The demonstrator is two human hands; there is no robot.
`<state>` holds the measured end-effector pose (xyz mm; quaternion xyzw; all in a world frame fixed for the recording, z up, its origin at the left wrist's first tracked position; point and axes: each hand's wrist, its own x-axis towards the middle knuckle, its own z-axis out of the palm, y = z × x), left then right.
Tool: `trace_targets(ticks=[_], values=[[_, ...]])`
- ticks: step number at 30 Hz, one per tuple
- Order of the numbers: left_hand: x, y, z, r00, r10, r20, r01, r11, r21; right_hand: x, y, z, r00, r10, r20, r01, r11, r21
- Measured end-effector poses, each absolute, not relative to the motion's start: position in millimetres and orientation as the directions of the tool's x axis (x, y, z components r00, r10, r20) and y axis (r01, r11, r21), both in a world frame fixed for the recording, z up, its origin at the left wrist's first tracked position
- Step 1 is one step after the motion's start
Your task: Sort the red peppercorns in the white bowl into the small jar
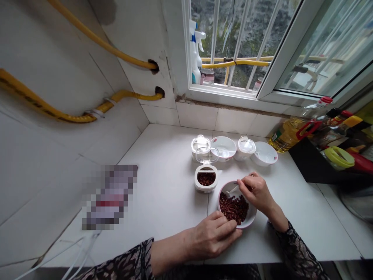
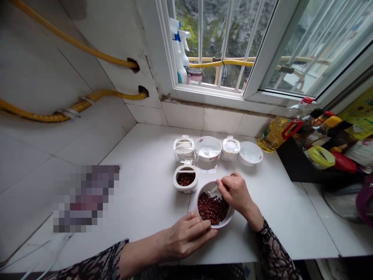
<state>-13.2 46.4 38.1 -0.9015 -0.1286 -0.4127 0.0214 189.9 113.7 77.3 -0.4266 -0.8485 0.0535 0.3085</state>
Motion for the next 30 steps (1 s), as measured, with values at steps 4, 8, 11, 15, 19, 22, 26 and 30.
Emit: trace_targets(ticks=[4,8,11,15,19,22,26,30], values=[[-14.2,46.3,37.9,0.637,0.199,0.745,0.234,-0.970,0.060,195.5,113.3,79.0,-0.279,0.866,0.414,0.704,0.478,-0.526],[-14.0,46.0,37.3,0.637,0.200,0.745,0.242,-0.969,0.053,199.1,113.4,80.6,-0.155,0.951,0.268,0.611,0.306,-0.730],[-13.4,45.5,37.2,0.634,0.207,0.745,0.254,-0.966,0.052,198.9,114.8,78.7,-0.112,0.982,0.154,0.517,0.190,-0.834],[-13.2,45.3,37.9,0.625,0.219,0.749,0.268,-0.962,0.057,199.0,117.1,74.0,-0.063,0.996,0.061,0.417,0.082,-0.905],[-13.6,45.3,38.5,0.633,0.212,0.744,0.265,-0.963,0.049,198.2,117.7,69.9,-0.041,0.999,-0.006,0.341,0.008,-0.940],[-13.6,44.9,38.0,0.640,0.220,0.737,0.275,-0.960,0.047,194.8,118.3,71.0,-0.035,0.999,-0.033,0.301,-0.021,-0.953],[-13.5,44.2,34.9,0.652,0.214,0.727,0.267,-0.963,0.044,184.6,122.4,85.0,-0.057,0.997,0.053,0.332,0.069,-0.941],[-13.0,44.2,30.8,0.642,0.212,0.737,0.269,-0.962,0.043,166.9,129.0,107.6,-0.087,0.934,0.346,0.447,0.347,-0.824]])
